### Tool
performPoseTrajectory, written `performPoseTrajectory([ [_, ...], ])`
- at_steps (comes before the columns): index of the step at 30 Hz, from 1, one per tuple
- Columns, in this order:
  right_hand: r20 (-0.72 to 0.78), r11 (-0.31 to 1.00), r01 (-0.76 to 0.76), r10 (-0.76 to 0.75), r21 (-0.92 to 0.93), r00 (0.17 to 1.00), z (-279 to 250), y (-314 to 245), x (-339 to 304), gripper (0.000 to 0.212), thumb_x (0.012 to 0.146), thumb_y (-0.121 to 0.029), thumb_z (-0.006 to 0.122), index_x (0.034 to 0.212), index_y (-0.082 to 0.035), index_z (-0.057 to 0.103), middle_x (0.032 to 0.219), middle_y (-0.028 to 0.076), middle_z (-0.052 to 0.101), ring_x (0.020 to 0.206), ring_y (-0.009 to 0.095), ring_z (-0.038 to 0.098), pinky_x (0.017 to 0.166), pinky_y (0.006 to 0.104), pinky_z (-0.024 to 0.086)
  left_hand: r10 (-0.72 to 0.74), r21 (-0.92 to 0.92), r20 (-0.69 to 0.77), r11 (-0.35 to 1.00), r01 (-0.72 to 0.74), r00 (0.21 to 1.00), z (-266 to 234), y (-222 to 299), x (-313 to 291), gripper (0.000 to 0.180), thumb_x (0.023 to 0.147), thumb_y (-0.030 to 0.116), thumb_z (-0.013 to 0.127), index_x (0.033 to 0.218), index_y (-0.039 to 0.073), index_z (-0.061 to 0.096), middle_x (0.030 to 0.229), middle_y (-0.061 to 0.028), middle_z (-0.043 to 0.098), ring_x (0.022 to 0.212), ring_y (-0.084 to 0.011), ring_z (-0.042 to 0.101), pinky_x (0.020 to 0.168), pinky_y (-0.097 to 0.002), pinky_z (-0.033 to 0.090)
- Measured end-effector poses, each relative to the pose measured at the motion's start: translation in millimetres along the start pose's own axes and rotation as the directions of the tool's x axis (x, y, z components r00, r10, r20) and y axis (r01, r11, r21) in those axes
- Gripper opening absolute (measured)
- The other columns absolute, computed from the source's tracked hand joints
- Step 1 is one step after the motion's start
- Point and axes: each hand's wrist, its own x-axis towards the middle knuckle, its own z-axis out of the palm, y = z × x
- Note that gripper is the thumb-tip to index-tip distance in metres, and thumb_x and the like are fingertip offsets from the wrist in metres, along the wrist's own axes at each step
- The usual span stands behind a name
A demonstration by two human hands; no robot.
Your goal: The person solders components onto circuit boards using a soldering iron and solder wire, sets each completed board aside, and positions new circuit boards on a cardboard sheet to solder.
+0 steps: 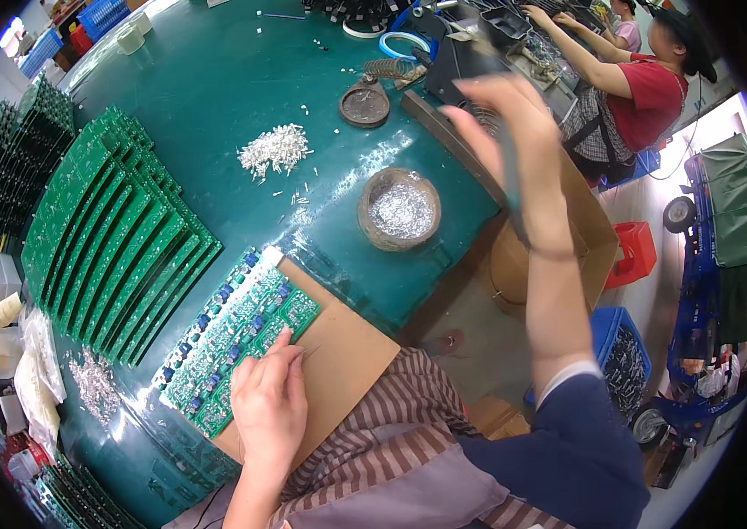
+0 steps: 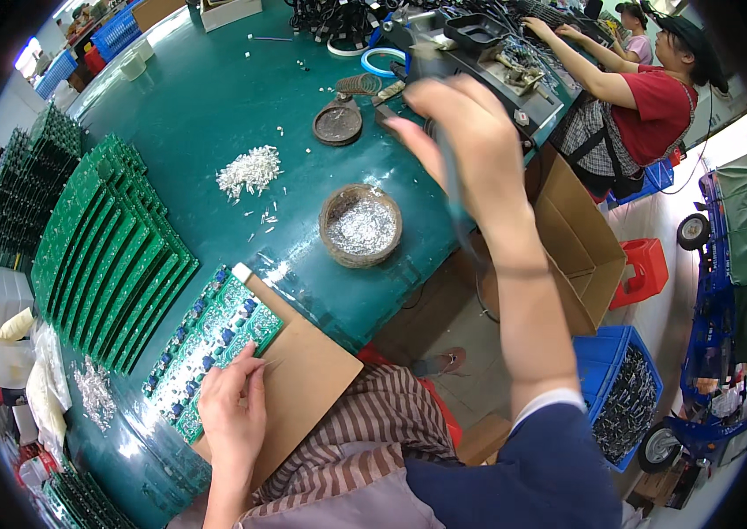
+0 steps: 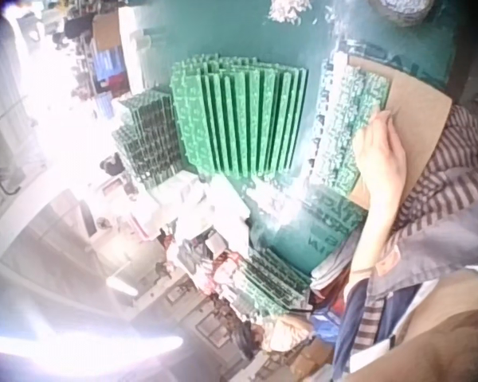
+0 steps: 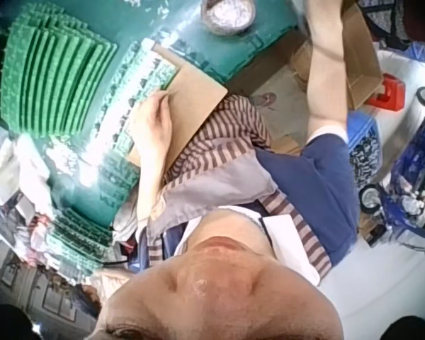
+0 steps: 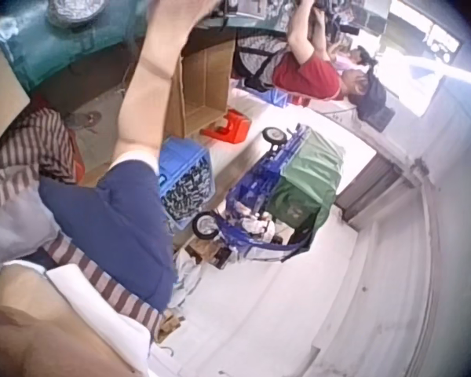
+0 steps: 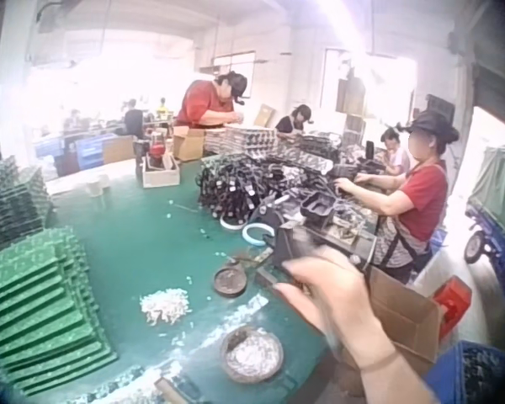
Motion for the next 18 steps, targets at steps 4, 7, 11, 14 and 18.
performPoseTrajectory([
  [4,0.283,0.921,0.367,-0.32,-0.133,0.904,60.0,37.6,47.8,0.045,0.074,-0.016,0.077,0.112,-0.01,0.053,0.101,0.012,0.065,0.107,0.033,0.06,0.089,0.0423,0.05,-0.007,-0.01,-0.002,1.0,0.007,1.0,0.5,2.1,2.3,0.007,0.082,-0.001,0.069,0.088,0.003,0.067,0.107,-0.0118,0.073,0.059,-0.0192,0.05,0.06,-0.0308,0.045],
  [7,0.507,0.932,0.301,-0.165,-0.2,0.846,82.7,55.1,53.5,0.041,0.079,-0.012,0.072,0.113,-0.011,0.05,0.1,0.014,0.065,0.102,0.033,0.063,0.083,0.042,0.051,-0.011,-0.017,-0.01,1.0,0.011,1.0,1.7,2.3,1.4,0.007,0.082,-0.001,0.07,0.087,0.003,0.068,0.107,-0.011,0.073,0.059,-0.0194,0.05,0.059,-0.0311,0.045],
  [11,0.634,0.989,0.111,-0.025,-0.096,0.773,75.6,58.0,46.6,0.03,0.083,-0.004,0.063,0.109,-0.011,0.049,0.093,0.014,0.063,0.088,0.033,0.065,0.073,0.0407,0.051,-0.009,-0.003,-0.014,1.0,0.009,1.0,0.0,2.0,3.0,0.006,0.082,0.0,0.07,0.087,0.003,0.068,0.107,-0.0104,0.073,0.06,-0.0202,0.049,0.06,-0.0316,0.044],
  [14,0.594,0.992,0.115,-0.064,-0.049,0.802,54.5,52.5,33.4,0.023,0.086,-0.003,0.059,0.105,-0.01,0.048,0.09,0.015,0.061,0.085,0.034,0.063,0.072,0.0411,0.05,-0.016,-0.017,0.0,1.0,0.016,1.0,-0.9,2.4,3.6,0.006,0.082,0.0,0.07,0.087,0.003,0.068,0.107,-0.0101,0.073,0.06,-0.0207,0.048,0.061,-0.0318,0.044],
  [18,0.592,0.978,0.153,-0.042,-0.138,0.805,33.0,40.8,18.7,0.024,0.083,-0.003,0.062,0.103,-0.01,0.051,0.094,0.015,0.062,0.092,0.033,0.062,0.077,0.0406,0.051,-0.009,-0.017,0.003,1.0,0.01,1.0,-0.8,1.5,3.8,0.006,0.082,0.0,0.07,0.088,0.003,0.068,0.107,-0.01,0.073,0.06,-0.0203,0.049,0.06,-0.0311,0.044],
])
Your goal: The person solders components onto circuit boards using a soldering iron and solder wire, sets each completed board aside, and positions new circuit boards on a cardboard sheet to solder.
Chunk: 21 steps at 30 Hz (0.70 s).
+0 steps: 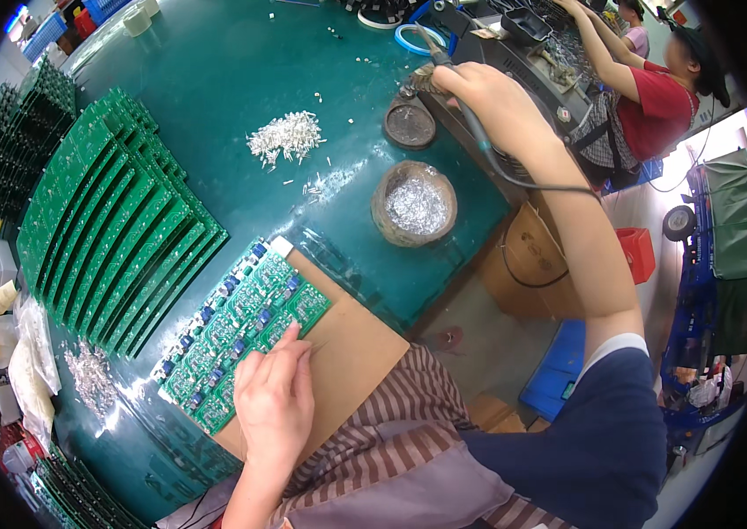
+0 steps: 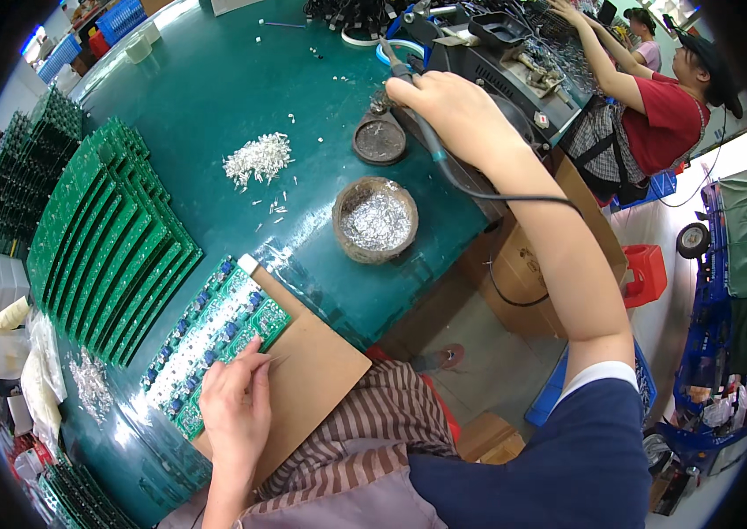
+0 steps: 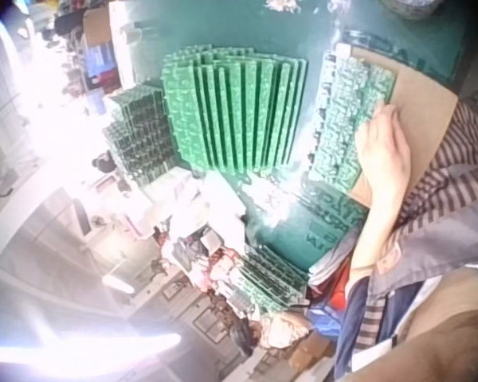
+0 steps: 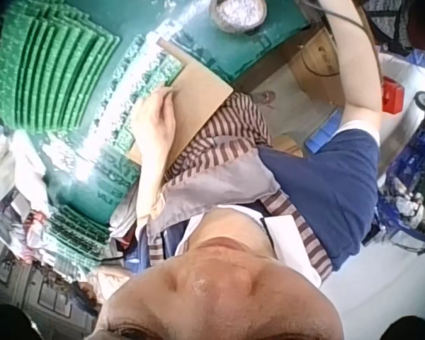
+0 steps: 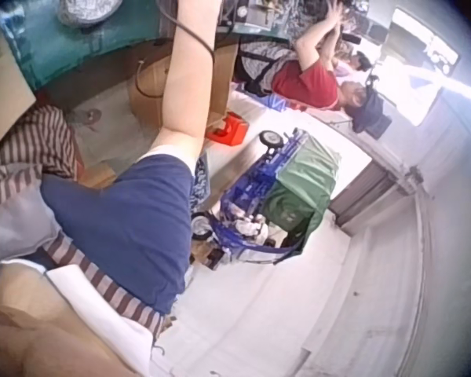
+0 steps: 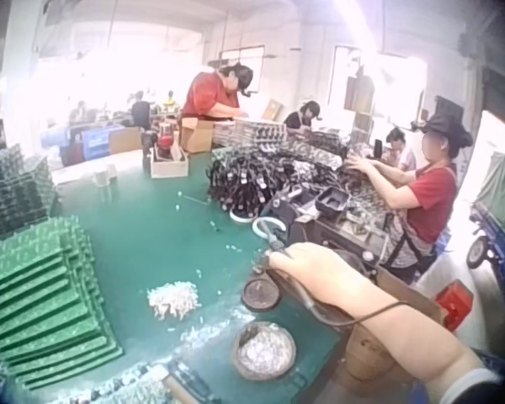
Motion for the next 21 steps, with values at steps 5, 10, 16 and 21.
performPoseTrajectory([
  [5,-0.228,0.971,0.119,-0.071,0.208,0.971,-10.3,-47.7,-21.5,0.031,0.081,-0.019,0.071,0.105,-0.008,0.053,0.094,0.014,0.062,0.098,0.034,0.061,0.09,0.0414,0.048,-0.049,-0.02,0.0,0.999,0.049,0.999,-1.0,0.9,-1.7,0.007,0.082,-0.001,0.07,0.088,0.003,0.068,0.106,-0.0101,0.073,0.058,-0.0192,0.053,0.06,-0.031,0.047],
  [10,-0.041,0.861,0.11,-0.104,0.496,0.994,-0.5,-96.3,-44.1,0.059,0.064,-0.034,0.086,0.105,-0.007,0.053,0.106,0.011,0.061,0.111,0.038,0.056,0.099,0.0457,0.042,-0.022,-0.014,-0.025,1.0,0.022,0.999,-0.9,-0.3,0.2,0.009,0.081,0.0,0.071,0.089,0.003,0.068,0.104,-0.0105,0.073,0.059,-0.0212,0.055,0.06,-0.0317,0.048],
  [16,0.096,0.839,-0.019,-0.04,0.544,0.995,-0.4,-84.6,-47.1,0.06,0.054,-0.007,0.085,0.104,-0.007,0.052,0.114,0.014,0.057,0.112,0.038,0.052,0.096,0.0442,0.042,0.04,-0.024,-0.082,0.999,-0.042,0.996,-5.9,-0.4,-0.1,0.015,0.077,0.002,0.071,0.091,0.007,0.068,0.102,-0.0101,0.073,0.072,-0.0242,0.07,0.064,-0.0336,0.055],
  [21,0.063,0.952,0.066,-0.088,0.299,0.994,-7.4,-73.0,-47.2,0.061,0.052,-0.004,0.084,0.101,-0.009,0.05,0.123,0.012,0.062,0.121,0.032,0.053,0.112,0.0456,0.03,-0.083,0.017,-0.135,0.996,0.086,0.987,-23.2,-5.0,-13.9,0.014,0.078,0.001,0.071,0.091,0.006,0.069,0.098,-0.0095,0.073,0.071,-0.0251,0.068,0.063,-0.034,0.054],
])
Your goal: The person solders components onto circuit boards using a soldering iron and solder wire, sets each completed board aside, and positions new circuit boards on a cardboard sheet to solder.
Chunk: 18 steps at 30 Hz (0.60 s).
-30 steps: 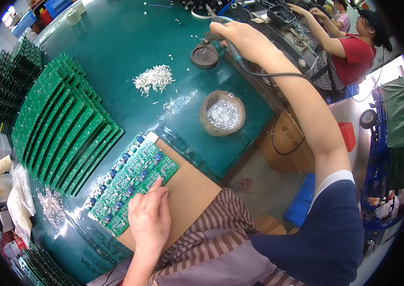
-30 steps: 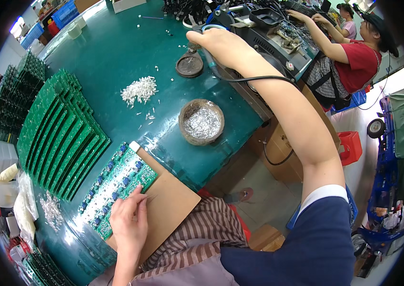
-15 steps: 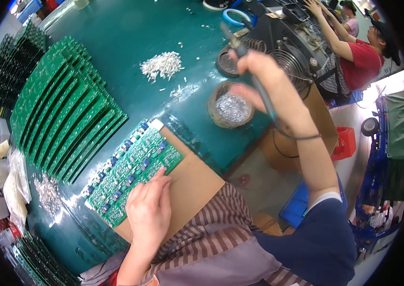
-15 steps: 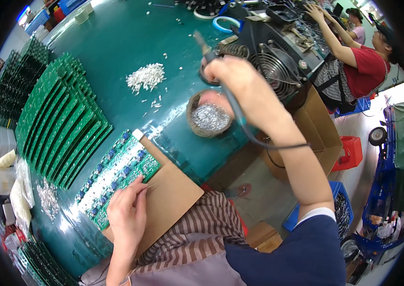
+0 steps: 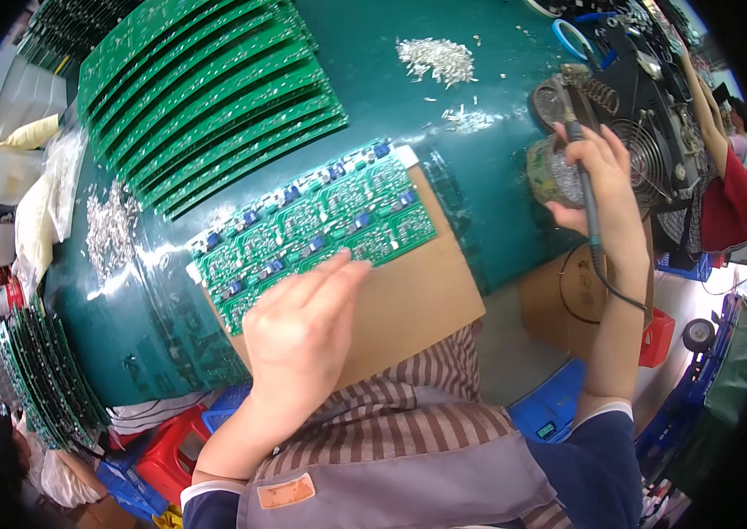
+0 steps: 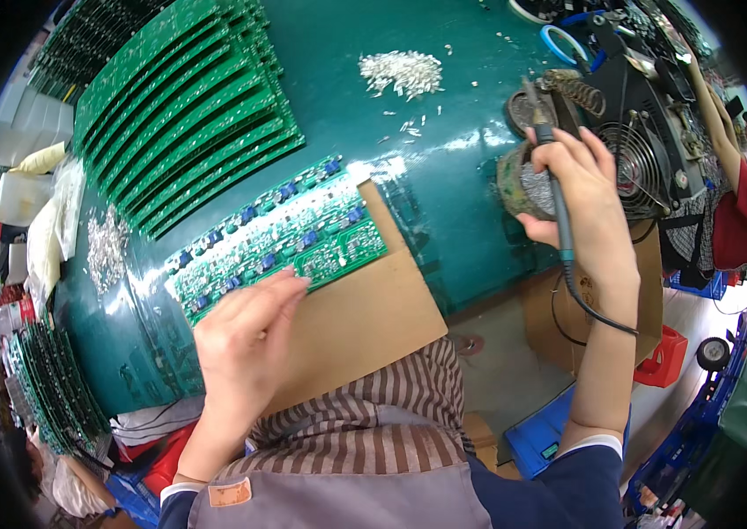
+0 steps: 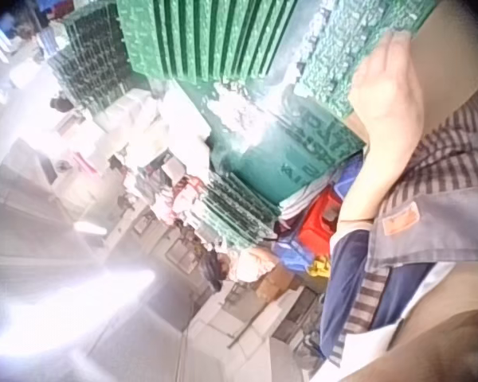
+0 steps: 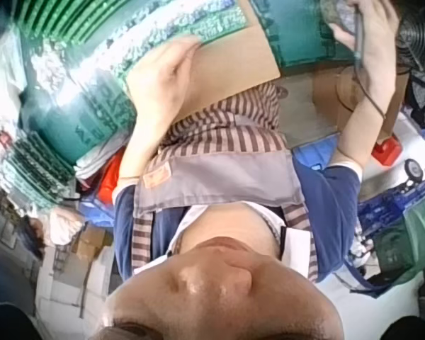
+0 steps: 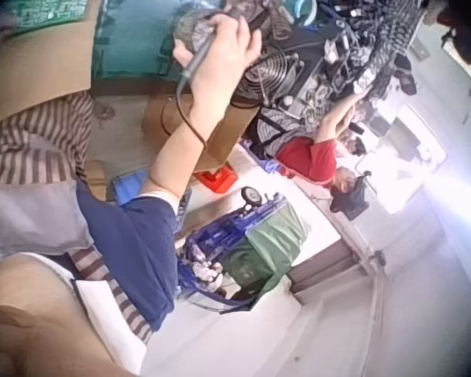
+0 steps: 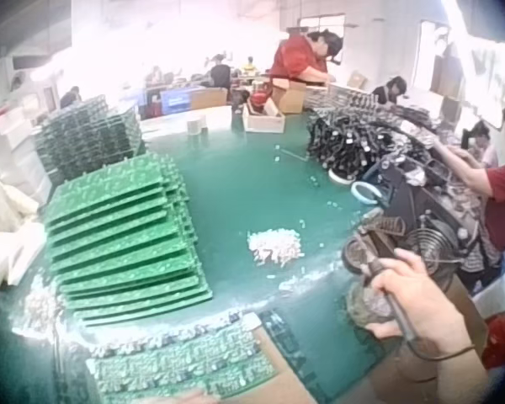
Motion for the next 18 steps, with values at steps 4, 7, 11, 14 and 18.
performPoseTrajectory([
  [4,-0.109,0.999,0.022,-0.025,-0.024,0.994,-10.8,-13.2,-10.6,0.054,0.062,-0.019,0.087,0.101,-0.008,0.051,0.129,0.012,0.062,0.12,0.032,0.053,0.107,0.0423,0.033,-0.087,0.049,-0.038,0.995,0.089,0.995,-13.7,-5.2,-9.2,0.017,0.079,-0.002,0.071,0.094,0.005,0.067,0.093,-0.0099,0.072,0.067,-0.026,0.057,0.064,-0.0352,0.048],
  [7,-0.222,0.886,-0.043,0.163,0.461,0.961,9.5,-59.3,-30.9,0.045,0.092,-0.047,0.063,0.111,-0.007,0.06,0.111,0.011,0.071,0.102,0.026,0.055,0.097,0.0371,0.038,-0.119,0.097,-0.017,0.988,0.12,0.993,-15.4,-4.8,-17.8,0.017,0.081,0.0,0.071,0.096,0.004,0.065,0.093,-0.0094,0.072,0.066,-0.0252,0.059,0.063,-0.0353,0.048],
  [11,-0.137,0.706,-0.036,0.187,0.708,0.973,13.8,-126.3,-43.7,0.051,0.1,-0.046,0.049,0.12,-0.002,0.066,0.076,0.008,0.066,0.073,0.018,0.06,0.065,0.0314,0.048,-0.074,0.016,-0.028,0.997,0.075,0.997,-6.3,1.3,-16.9,0.017,0.079,0.001,0.072,0.093,0.005,0.066,0.095,-0.0079,0.073,0.062,-0.0215,0.06,0.058,-0.0321,0.049],
  [14,-0.126,0.753,0.012,0.095,0.658,0.987,19.1,-142.1,-44.1,0.03,0.091,-0.019,0.065,0.114,0.0,0.067,0.073,0.008,0.066,0.06,0.015,0.06,0.057,0.028,0.047,-0.004,0.016,-0.049,1.0,0.005,0.999,8.0,4.0,-14.8,0.017,0.076,0.002,0.074,0.091,0.005,0.066,0.095,-0.0079,0.073,0.062,-0.0201,0.06,0.058,-0.0316,0.049],
  [18,-0.019,0.6,-0.259,0.417,0.757,0.909,27.0,-154.3,-46.6,0.024,0.074,-0.002,0.075,0.095,0.004,0.064,0.074,0.011,0.068,0.061,0.017,0.062,0.055,0.0249,0.047,-0.018,0.098,-0.093,0.995,0.027,0.996,19.1,0.7,-15.0,0.018,0.072,0.001,0.075,0.088,0.005,0.067,0.082,-0.006,0.071,0.059,-0.0179,0.059,0.054,-0.031,0.047],
])
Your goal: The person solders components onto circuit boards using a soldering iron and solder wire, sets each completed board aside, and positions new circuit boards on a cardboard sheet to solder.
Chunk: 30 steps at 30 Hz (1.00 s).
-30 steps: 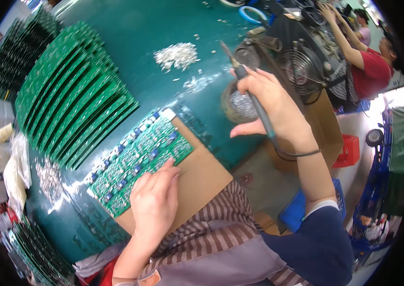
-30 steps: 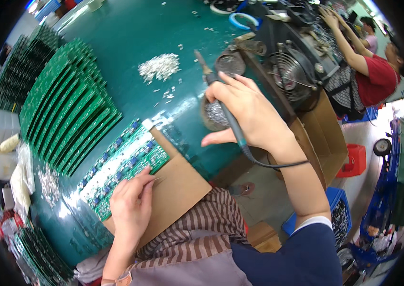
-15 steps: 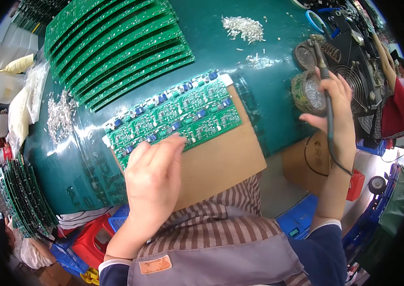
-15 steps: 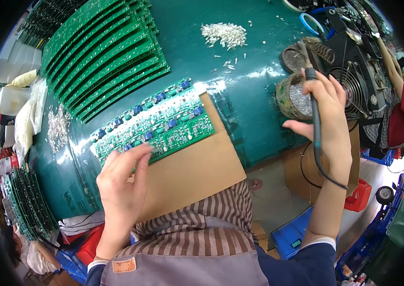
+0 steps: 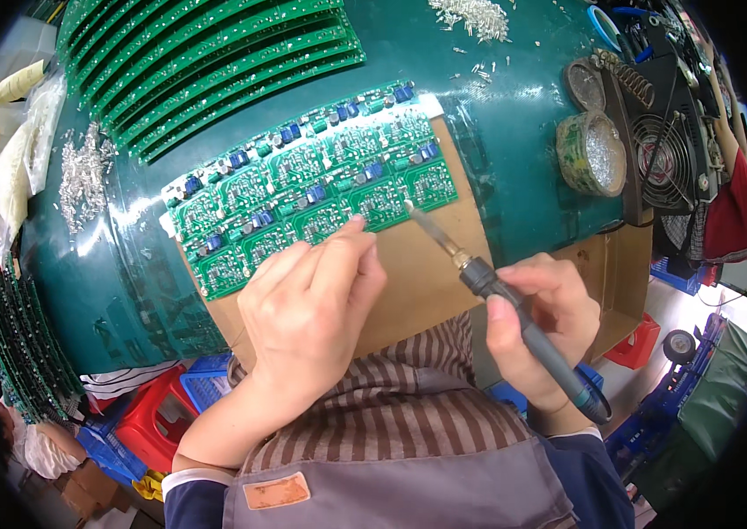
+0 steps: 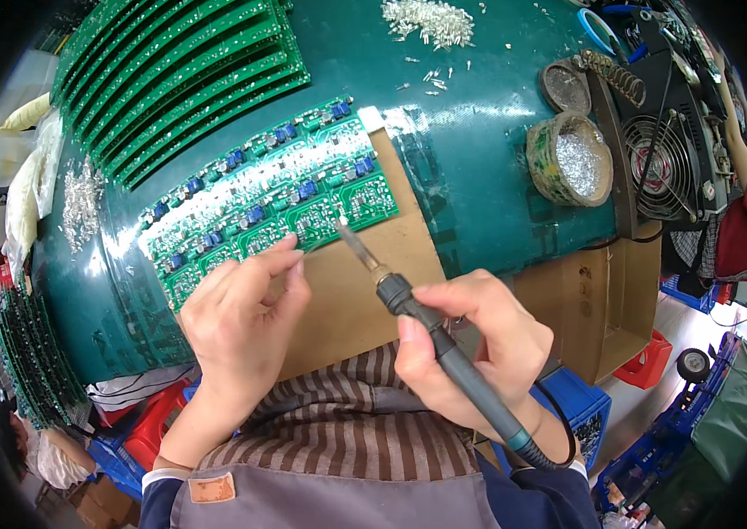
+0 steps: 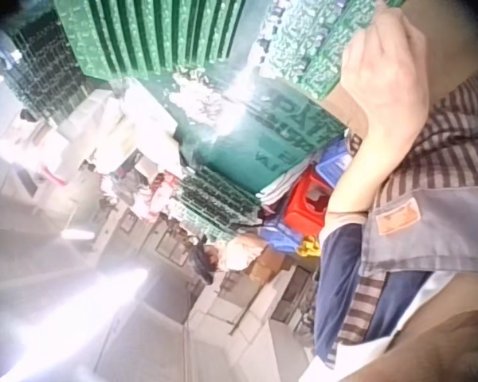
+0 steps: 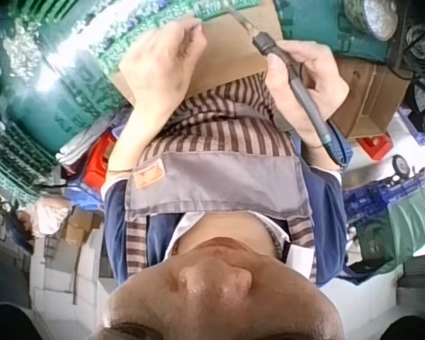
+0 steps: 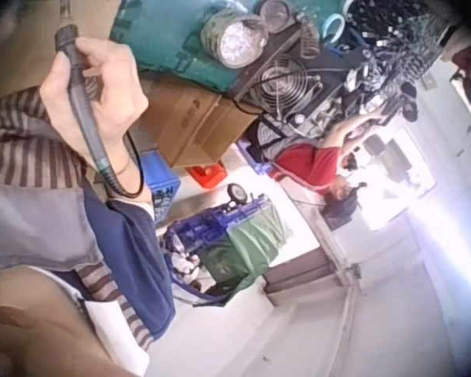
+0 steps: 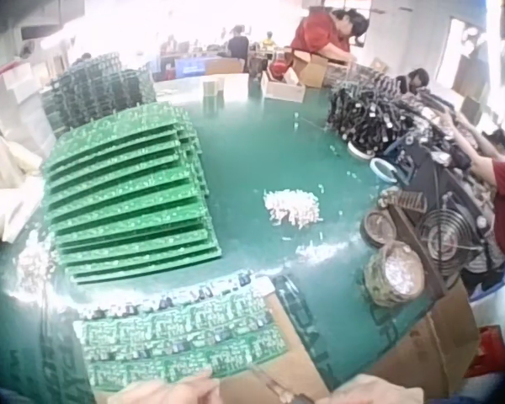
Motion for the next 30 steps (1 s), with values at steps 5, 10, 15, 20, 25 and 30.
performPoseTrajectory([
  [5,0.097,0.988,0.146,-0.151,0.058,0.984,-0.9,10.5,2.8,0.023,0.074,0.0,0.074,0.093,0.005,0.063,0.076,0.013,0.067,0.062,0.017,0.062,0.055,0.0259,0.048,-0.028,0.0,-0.038,1.0,0.029,0.999,3.9,-2.6,1.9,0.019,0.07,0.0,0.076,0.086,0.006,0.067,0.078,-0.0038,0.069,0.057,-0.0177,0.057,0.052,-0.0293,0.047],
  [10,0.121,0.992,0.092,-0.102,0.085,0.987,0.3,13.0,5.4,0.023,0.075,0.0,0.075,0.094,0.006,0.064,0.076,0.013,0.068,0.062,0.016,0.062,0.056,0.0256,0.048,0.005,-0.014,-0.044,1.0,-0.005,0.999,3.3,-5.0,5.5,0.018,0.07,-0.001,0.076,0.085,0.006,0.069,0.084,-0.0043,0.072,0.059,-0.0168,0.059,0.054,-0.0278,0.048],
  [15,0.127,0.99,0.097,-0.11,0.105,0.986,-0.5,17.6,7.1,0.023,0.075,-0.001,0.075,0.093,0.006,0.064,0.077,0.013,0.068,0.062,0.015,0.062,0.056,0.0249,0.048,-0.025,-0.042,0.003,0.999,0.025,1.0,1.9,-5.6,4.3,0.017,0.071,0.003,0.077,0.086,0.007,0.069,0.09,-0.0042,0.074,0.06,-0.0171,0.06,0.053,-0.0271,0.049],
  [20,0.15,0.99,0.109,-0.121,0.086,0.981,-1.5,10.9,11.9,0.023,0.073,0.0,0.075,0.093,0.005,0.065,0.075,0.012,0.068,0.061,0.016,0.062,0.055,0.0252,0.047,-0.049,-0.019,0.018,0.999,0.049,0.999,0.0,0.0,7.2,0.02,0.07,-0.004,0.076,0.087,0.005,0.072,0.087,-0.0066,0.074,0.066,-0.0193,0.066,0.06,-0.028,0.051],
  [25,0.153,0.98,0.194,-0.198,0.041,0.968,0.3,4.8,11.6,0.023,0.07,0.001,0.075,0.09,0.005,0.066,0.071,0.011,0.067,0.059,0.019,0.062,0.052,0.027,0.047,-0.054,-0.039,0.053,0.998,0.056,0.997,-0.3,1.9,7.4,0.02,0.072,-0.003,0.076,0.089,0.005,0.073,0.088,-0.0078,0.072,0.07,-0.0227,0.068,0.066,-0.0311,0.054],
  [30,0.107,0.986,0.149,-0.157,0.079,0.982,-6.2,9.5,9.7,0.022,0.07,0.003,0.073,0.09,0.007,0.064,0.073,0.014,0.067,0.061,0.019,0.062,0.055,0.0273,0.048,-0.051,-0.019,0.088,0.998,0.053,0.995,-3.3,0.5,6.4,0.016,0.076,-0.003,0.074,0.09,0.004,0.072,0.093,-0.0084,0.071,0.073,-0.0228,0.066,0.066,-0.0318,0.053],
])
